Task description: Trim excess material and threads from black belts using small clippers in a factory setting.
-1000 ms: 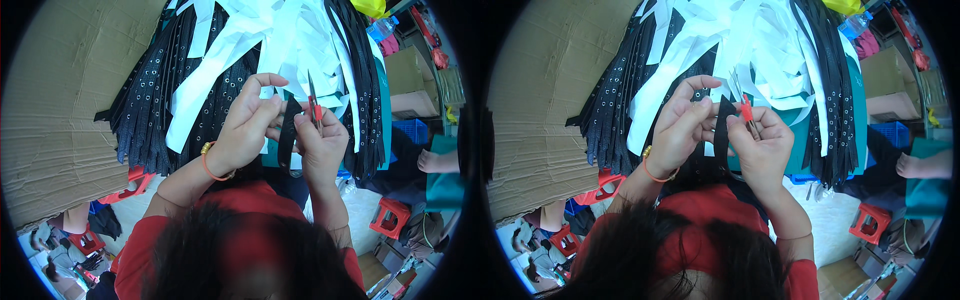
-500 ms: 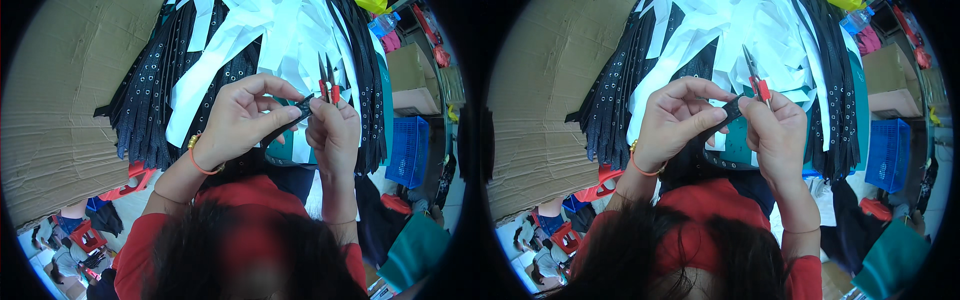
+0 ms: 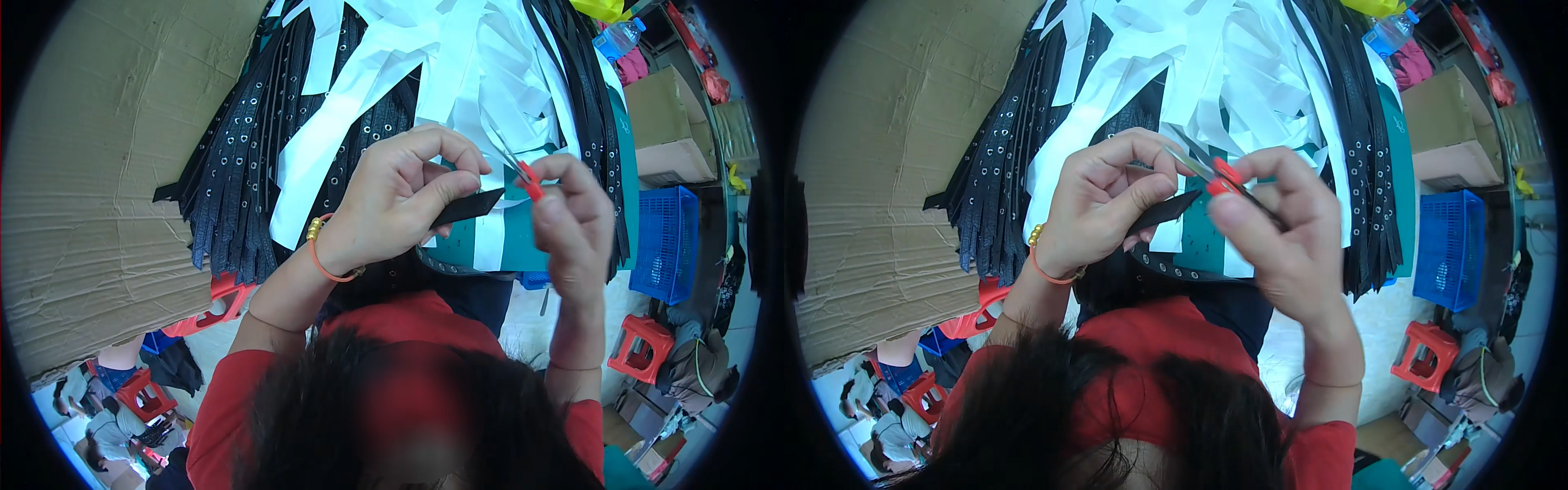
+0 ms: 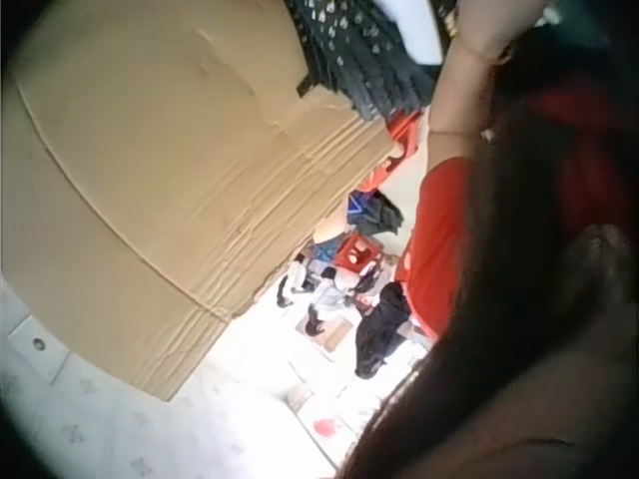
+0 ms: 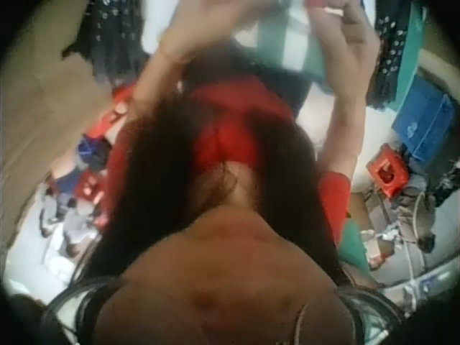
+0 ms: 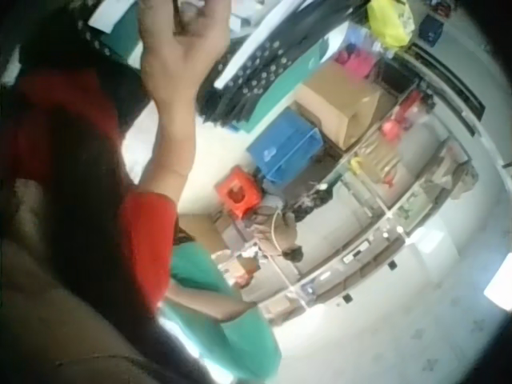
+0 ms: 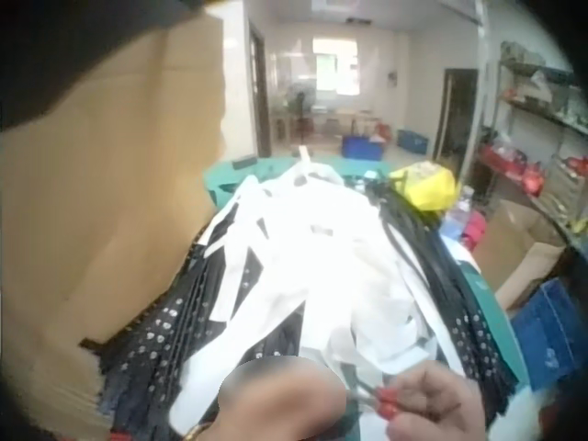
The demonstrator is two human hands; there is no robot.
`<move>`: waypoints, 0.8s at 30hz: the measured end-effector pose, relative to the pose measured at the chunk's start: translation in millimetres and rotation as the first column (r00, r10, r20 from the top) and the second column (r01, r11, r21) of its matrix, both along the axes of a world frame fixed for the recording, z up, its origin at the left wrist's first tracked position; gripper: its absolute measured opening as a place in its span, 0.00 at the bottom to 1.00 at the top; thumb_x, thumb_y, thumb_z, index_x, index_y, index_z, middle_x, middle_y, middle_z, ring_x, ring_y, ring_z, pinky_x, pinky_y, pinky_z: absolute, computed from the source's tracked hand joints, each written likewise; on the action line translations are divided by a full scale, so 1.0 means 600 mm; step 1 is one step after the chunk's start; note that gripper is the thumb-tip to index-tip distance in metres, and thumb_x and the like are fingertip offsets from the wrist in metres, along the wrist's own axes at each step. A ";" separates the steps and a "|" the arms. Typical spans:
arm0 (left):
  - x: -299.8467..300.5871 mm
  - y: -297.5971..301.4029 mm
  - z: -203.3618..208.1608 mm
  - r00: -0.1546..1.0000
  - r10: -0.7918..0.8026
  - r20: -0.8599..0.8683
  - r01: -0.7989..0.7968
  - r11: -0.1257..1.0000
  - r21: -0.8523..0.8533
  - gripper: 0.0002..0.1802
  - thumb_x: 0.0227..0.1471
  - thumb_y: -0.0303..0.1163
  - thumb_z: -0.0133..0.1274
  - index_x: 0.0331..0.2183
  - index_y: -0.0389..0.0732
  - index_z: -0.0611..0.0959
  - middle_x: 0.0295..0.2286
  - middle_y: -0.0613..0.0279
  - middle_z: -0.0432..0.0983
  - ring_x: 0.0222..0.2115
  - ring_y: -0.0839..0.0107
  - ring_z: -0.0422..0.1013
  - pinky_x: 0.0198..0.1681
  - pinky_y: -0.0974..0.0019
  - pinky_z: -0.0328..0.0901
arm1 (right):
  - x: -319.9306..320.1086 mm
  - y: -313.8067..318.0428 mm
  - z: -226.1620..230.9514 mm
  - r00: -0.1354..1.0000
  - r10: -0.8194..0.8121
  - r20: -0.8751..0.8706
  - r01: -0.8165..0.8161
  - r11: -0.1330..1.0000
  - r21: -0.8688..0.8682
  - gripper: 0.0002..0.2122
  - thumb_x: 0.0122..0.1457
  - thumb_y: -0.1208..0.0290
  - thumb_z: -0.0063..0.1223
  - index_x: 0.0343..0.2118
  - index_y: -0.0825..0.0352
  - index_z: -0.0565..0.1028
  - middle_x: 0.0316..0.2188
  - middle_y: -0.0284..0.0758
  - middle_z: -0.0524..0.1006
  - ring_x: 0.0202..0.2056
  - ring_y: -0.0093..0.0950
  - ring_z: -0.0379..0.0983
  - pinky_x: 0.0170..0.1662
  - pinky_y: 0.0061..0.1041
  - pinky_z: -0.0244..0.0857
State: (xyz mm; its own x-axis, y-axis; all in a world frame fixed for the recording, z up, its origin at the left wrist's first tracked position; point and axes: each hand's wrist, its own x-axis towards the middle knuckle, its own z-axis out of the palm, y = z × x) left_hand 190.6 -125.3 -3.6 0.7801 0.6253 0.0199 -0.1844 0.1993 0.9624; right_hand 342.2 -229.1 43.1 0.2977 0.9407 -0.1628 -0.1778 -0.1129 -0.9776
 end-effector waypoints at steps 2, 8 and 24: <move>0.000 0.000 0.000 1.000 0.005 0.022 -0.006 0.998 0.061 0.03 0.51 0.22 0.46 0.29 0.32 0.72 0.33 0.59 0.69 0.16 0.84 0.65 0.14 0.83 0.59 | 0.020 -0.008 0.006 0.962 0.050 0.267 -0.063 0.997 0.038 0.08 0.49 0.75 0.56 0.27 0.70 0.69 0.17 0.23 0.67 0.18 0.08 0.57 0.21 0.08 0.46; 0.000 0.007 -0.008 0.995 -0.062 0.078 0.028 0.928 0.371 0.03 0.51 0.22 0.45 0.29 0.32 0.73 0.34 0.58 0.69 0.18 0.86 0.63 0.18 0.83 0.58 | 0.047 -0.022 0.035 0.737 0.153 0.658 -0.160 0.986 -0.050 0.12 0.40 0.72 0.64 0.18 0.70 0.70 0.13 0.26 0.67 0.16 0.09 0.59 0.17 0.10 0.48; 0.009 0.016 0.007 0.942 -0.311 0.129 0.299 0.949 0.103 0.04 0.45 0.18 0.51 0.29 0.32 0.76 0.38 0.51 0.68 0.23 0.79 0.71 0.19 0.81 0.67 | 0.066 -0.030 0.049 0.576 0.116 0.809 -0.214 0.977 0.013 0.12 0.38 0.72 0.65 0.15 0.69 0.70 0.10 0.28 0.66 0.13 0.12 0.58 0.15 0.12 0.48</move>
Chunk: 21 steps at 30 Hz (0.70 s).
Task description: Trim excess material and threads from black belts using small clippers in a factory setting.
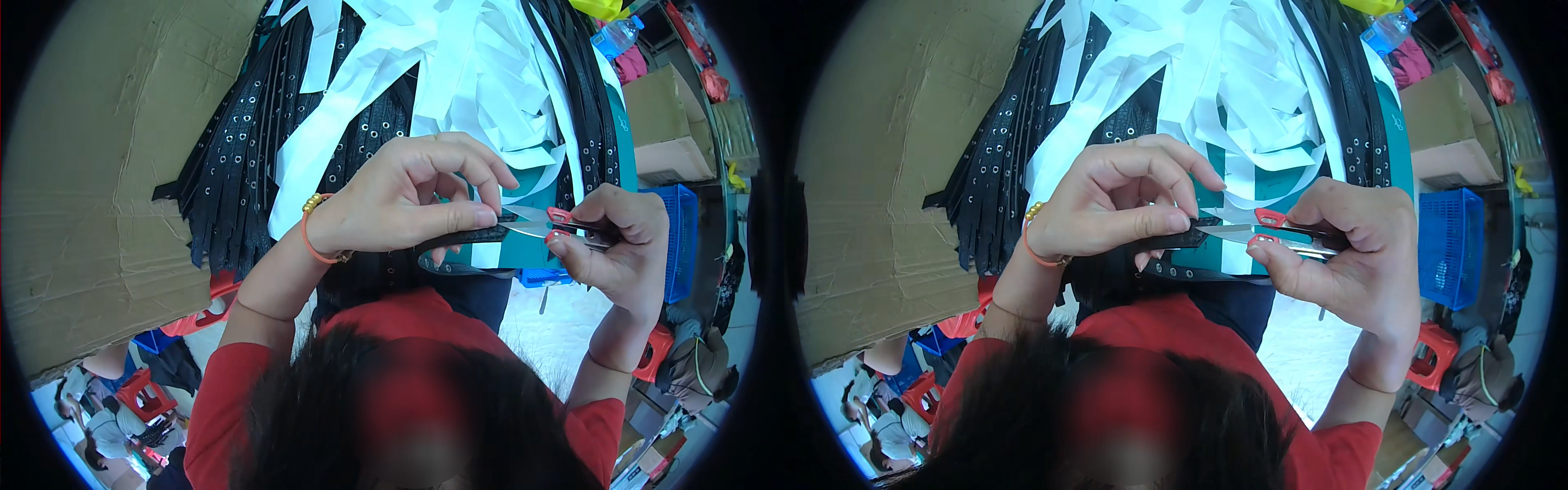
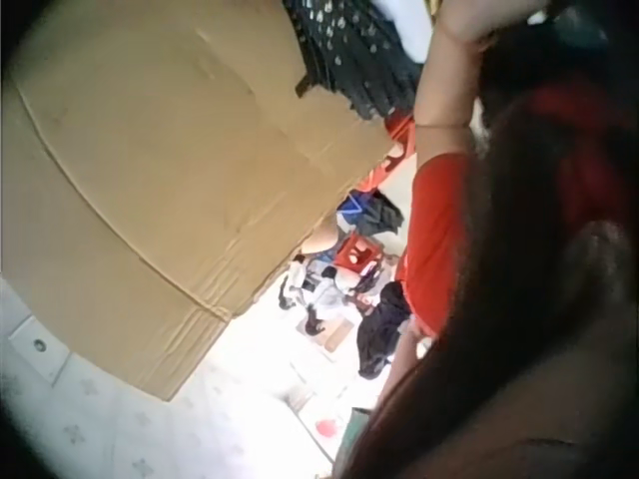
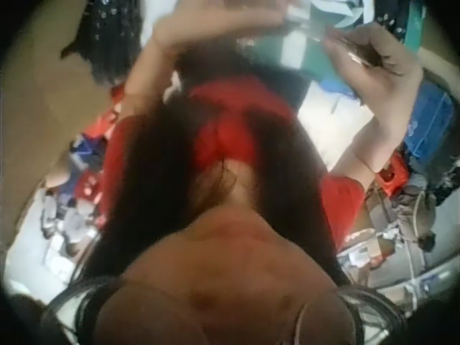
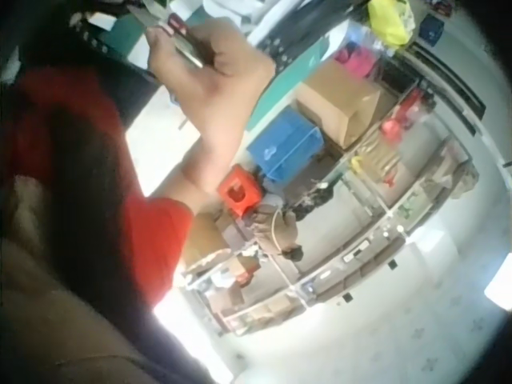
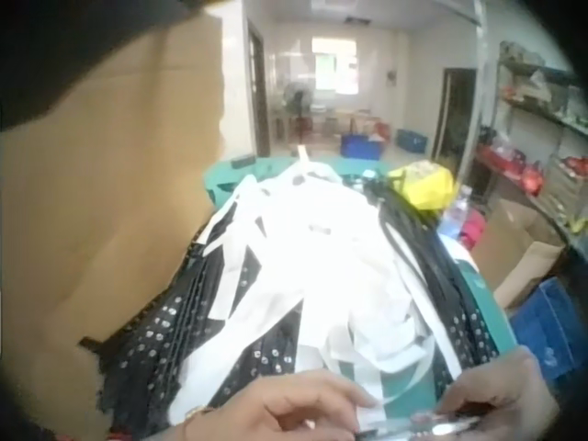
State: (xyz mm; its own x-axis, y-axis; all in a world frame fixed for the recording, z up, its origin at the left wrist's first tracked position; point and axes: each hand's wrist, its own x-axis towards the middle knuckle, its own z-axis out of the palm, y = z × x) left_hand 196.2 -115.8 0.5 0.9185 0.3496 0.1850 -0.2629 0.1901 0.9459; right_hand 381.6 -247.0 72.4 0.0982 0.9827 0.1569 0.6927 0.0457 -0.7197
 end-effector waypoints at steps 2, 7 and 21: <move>0.005 -0.004 0.001 1.000 -0.006 0.015 0.006 1.000 -0.007 0.04 0.45 0.18 0.51 0.29 0.32 0.76 0.38 0.50 0.68 0.23 0.78 0.71 0.19 0.81 0.68 | 0.003 -0.003 0.003 1.000 -0.005 0.001 0.005 1.000 -0.002 0.12 0.38 0.72 0.65 0.15 0.69 0.70 0.10 0.28 0.65 0.13 0.13 0.58 0.15 0.13 0.48; 0.020 -0.010 -0.001 0.997 -0.013 0.071 0.008 0.998 0.070 0.03 0.46 0.17 0.49 0.28 0.30 0.75 0.40 0.47 0.66 0.21 0.77 0.71 0.18 0.80 0.68 | 0.009 -0.010 0.014 0.998 0.012 0.054 -0.012 1.000 0.012 0.12 0.37 0.72 0.65 0.15 0.69 0.69 0.10 0.29 0.65 0.12 0.15 0.58 0.15 0.14 0.49; 0.015 -0.022 0.008 0.993 -0.077 -0.084 0.072 0.995 -0.066 0.05 0.50 0.22 0.44 0.26 0.30 0.72 0.39 0.49 0.64 0.16 0.80 0.68 0.16 0.82 0.66 | 0.033 -0.002 -0.009 0.985 0.160 -0.070 -0.165 0.984 -0.061 0.14 0.40 0.68 0.64 0.13 0.69 0.68 0.08 0.29 0.63 0.12 0.15 0.56 0.15 0.15 0.46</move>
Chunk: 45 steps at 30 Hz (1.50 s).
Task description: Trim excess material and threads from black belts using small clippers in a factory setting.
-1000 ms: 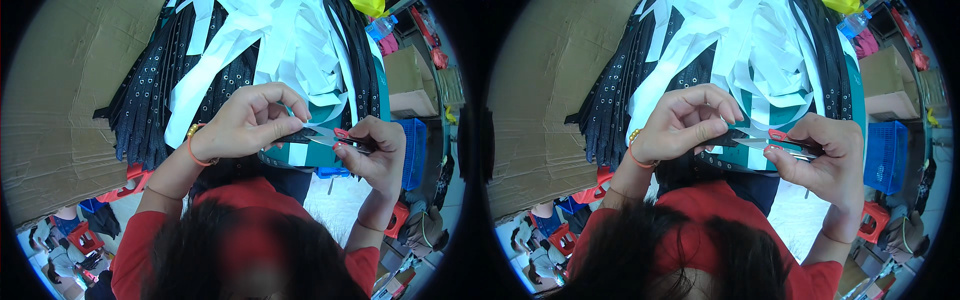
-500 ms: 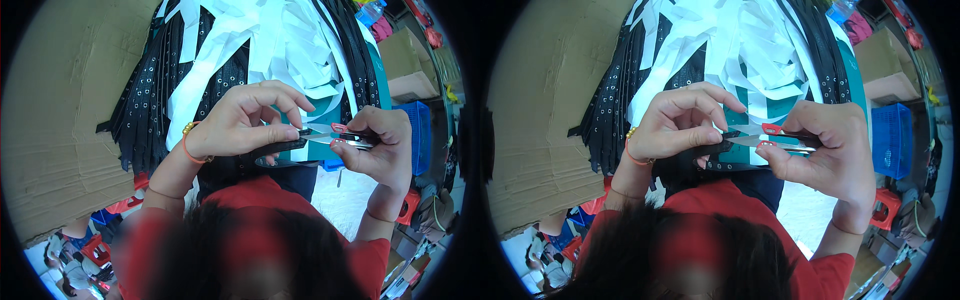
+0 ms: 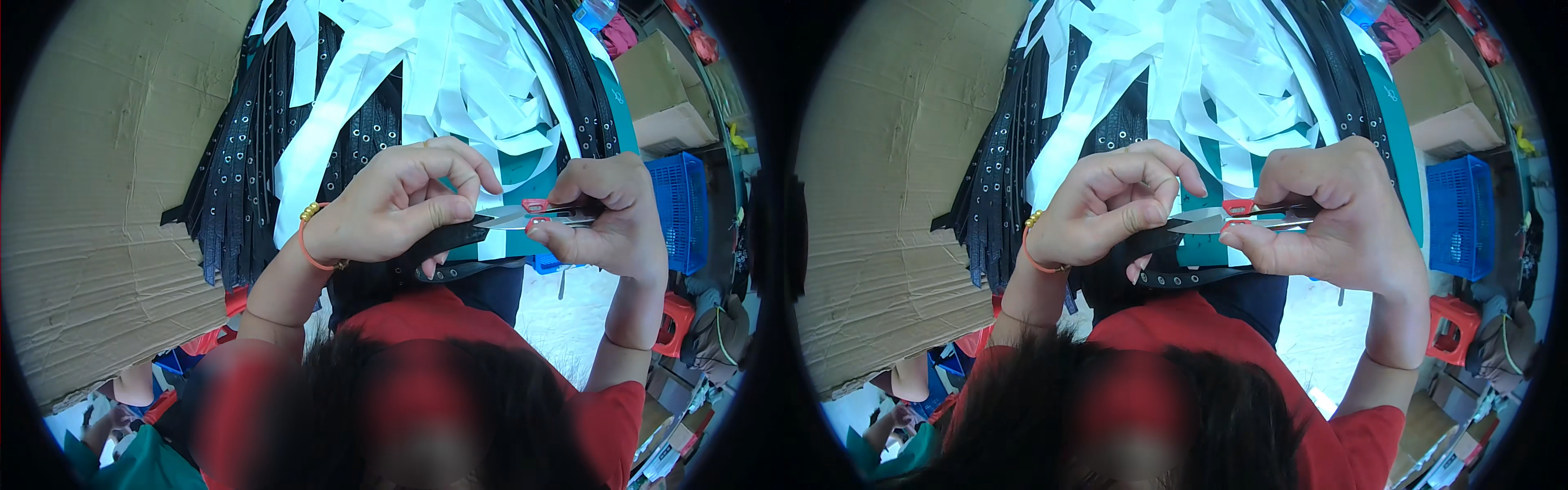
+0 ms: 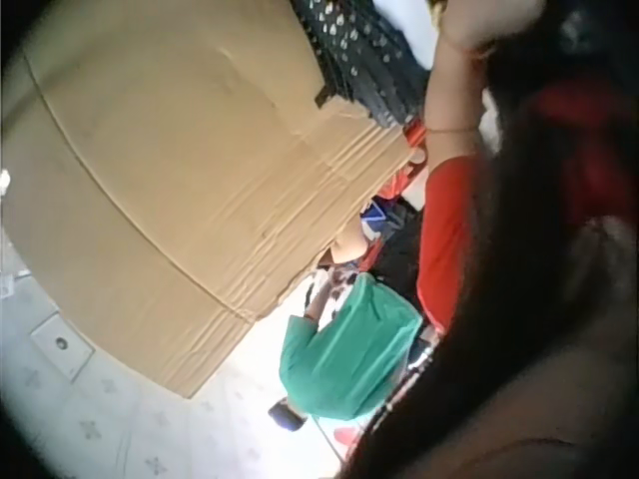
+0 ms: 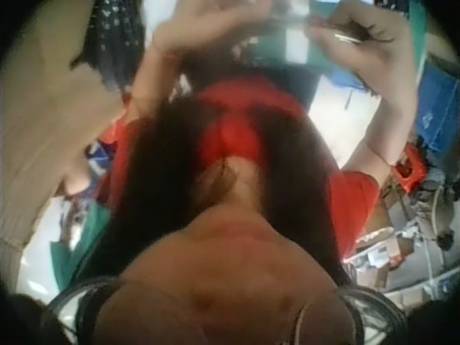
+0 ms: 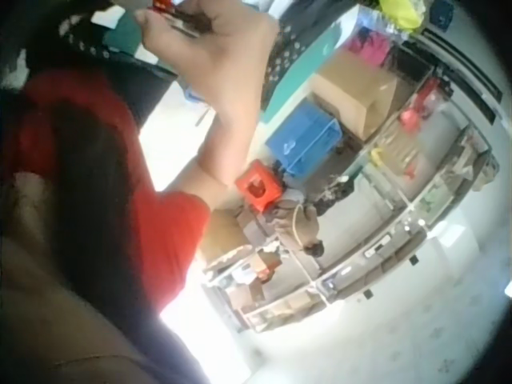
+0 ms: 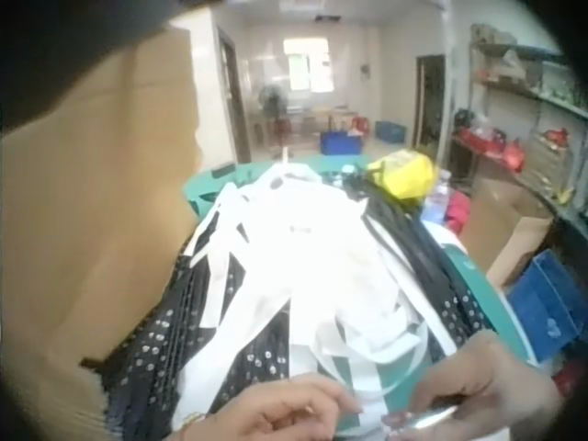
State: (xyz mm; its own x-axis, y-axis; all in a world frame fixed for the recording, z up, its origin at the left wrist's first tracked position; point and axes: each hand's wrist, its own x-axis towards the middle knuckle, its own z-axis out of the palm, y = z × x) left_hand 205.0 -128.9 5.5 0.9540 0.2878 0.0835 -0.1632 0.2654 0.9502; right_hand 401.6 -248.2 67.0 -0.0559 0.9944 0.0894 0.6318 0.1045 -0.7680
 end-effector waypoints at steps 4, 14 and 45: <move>0.000 0.003 -0.012 1.000 -0.011 0.019 0.011 0.999 0.044 0.06 0.51 0.24 0.45 0.26 0.31 0.72 0.38 0.52 0.65 0.16 0.79 0.68 0.16 0.81 0.66 | -0.002 0.007 -0.006 0.999 0.036 -0.012 -0.037 0.999 -0.012 0.14 0.41 0.68 0.64 0.13 0.69 0.68 0.08 0.29 0.63 0.12 0.14 0.55 0.15 0.15 0.46; -0.003 0.008 -0.005 0.984 -0.102 -0.143 0.064 0.966 -0.252 0.10 0.52 0.30 0.47 0.26 0.31 0.72 0.35 0.56 0.66 0.16 0.78 0.69 0.14 0.80 0.66 | -0.004 0.016 -0.029 0.971 -0.020 -0.238 -0.028 0.980 -0.196 0.13 0.43 0.71 0.62 0.13 0.69 0.68 0.08 0.26 0.64 0.13 0.11 0.55 0.15 0.13 0.45; -0.002 -0.011 -0.036 0.900 0.429 0.076 -0.435 0.874 0.218 0.09 0.46 0.18 0.52 0.34 0.32 0.76 0.33 0.58 0.70 0.36 0.74 0.69 0.35 0.75 0.67 | -0.088 0.040 -0.077 0.432 -0.611 -0.664 0.340 0.792 -0.507 0.04 0.50 0.76 0.49 0.22 0.68 0.67 0.08 0.22 0.56 0.08 0.11 0.47 0.11 0.14 0.38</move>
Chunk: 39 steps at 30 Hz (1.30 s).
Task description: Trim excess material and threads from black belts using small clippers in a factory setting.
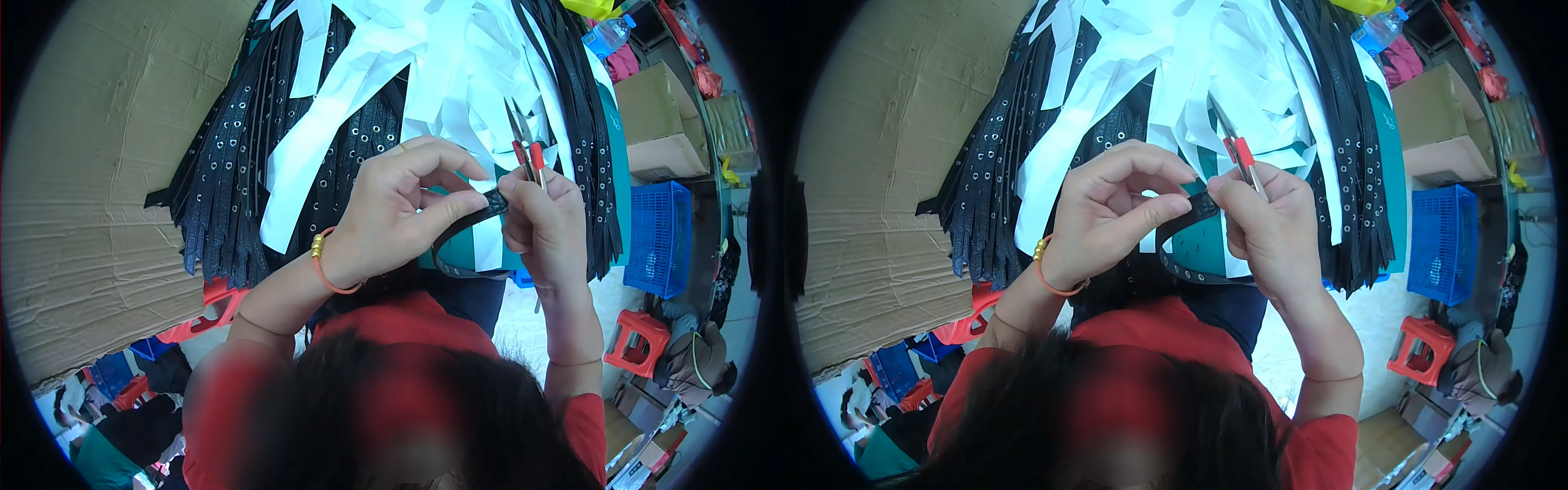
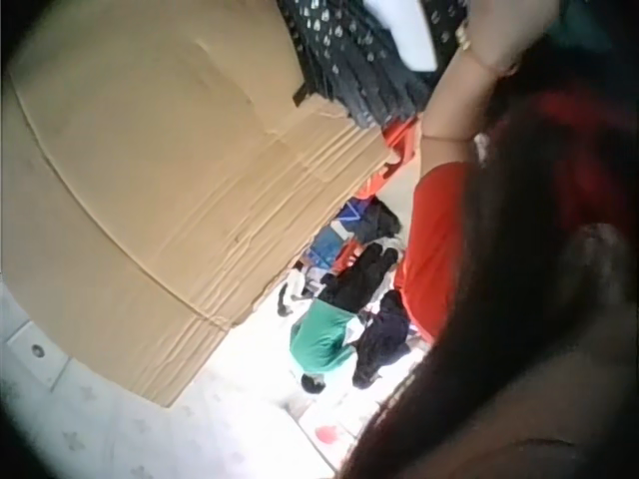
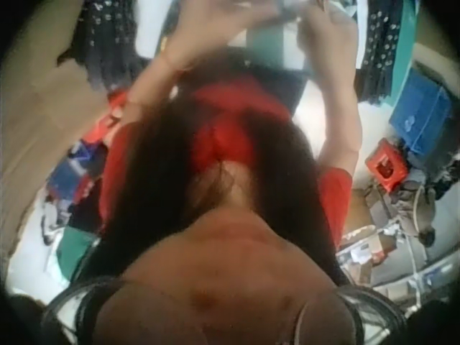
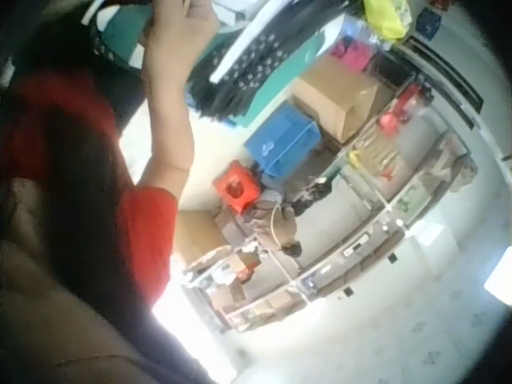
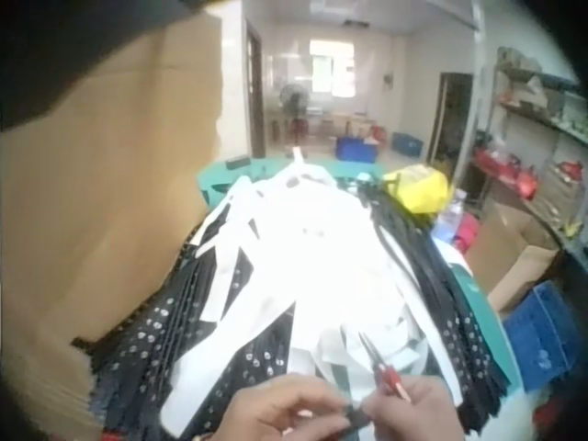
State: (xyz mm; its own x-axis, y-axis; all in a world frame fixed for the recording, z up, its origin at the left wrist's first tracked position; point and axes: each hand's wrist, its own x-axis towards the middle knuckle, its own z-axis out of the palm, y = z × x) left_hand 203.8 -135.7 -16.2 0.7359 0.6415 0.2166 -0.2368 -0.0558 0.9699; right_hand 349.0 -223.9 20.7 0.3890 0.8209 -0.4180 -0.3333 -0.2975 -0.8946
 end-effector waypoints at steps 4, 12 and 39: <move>0.007 0.001 -0.004 1.000 0.013 0.008 -0.013 1.000 0.004 0.08 0.43 0.17 0.54 0.31 0.32 0.77 0.34 0.57 0.70 0.35 0.74 0.70 0.34 0.75 0.68 | -0.006 0.000 0.004 0.998 -0.008 0.056 0.008 1.000 0.005 0.04 0.50 0.76 0.48 0.22 0.68 0.67 0.08 0.22 0.57 0.07 0.11 0.47 0.11 0.14 0.39; 0.010 0.005 0.010 0.994 0.038 -0.099 -0.004 0.947 0.320 0.01 0.46 0.21 0.51 0.26 0.34 0.75 0.35 0.57 0.70 0.33 0.74 0.69 0.30 0.76 0.68 | -0.008 0.000 -0.006 0.985 0.009 0.171 -0.011 1.000 0.012 0.03 0.50 0.76 0.49 0.24 0.70 0.69 0.08 0.24 0.60 0.07 0.11 0.50 0.11 0.13 0.40; -0.006 0.009 0.045 0.983 -0.182 0.001 0.149 0.802 -0.579 0.23 0.43 0.16 0.52 0.43 0.32 0.63 0.26 0.53 0.75 0.22 0.74 0.73 0.25 0.77 0.68 | 0.086 -0.049 0.032 0.351 0.034 0.936 -0.441 0.887 0.133 0.15 0.38 0.67 0.67 0.17 0.67 0.69 0.12 0.28 0.66 0.12 0.13 0.57 0.15 0.12 0.46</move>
State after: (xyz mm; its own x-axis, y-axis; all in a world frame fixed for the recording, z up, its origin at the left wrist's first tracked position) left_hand 200.4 -130.4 10.5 0.8417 0.5039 -0.1942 -0.1395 0.5504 0.8232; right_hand 400.4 -253.5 39.9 0.1194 0.9339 0.3370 0.7530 0.1360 -0.6438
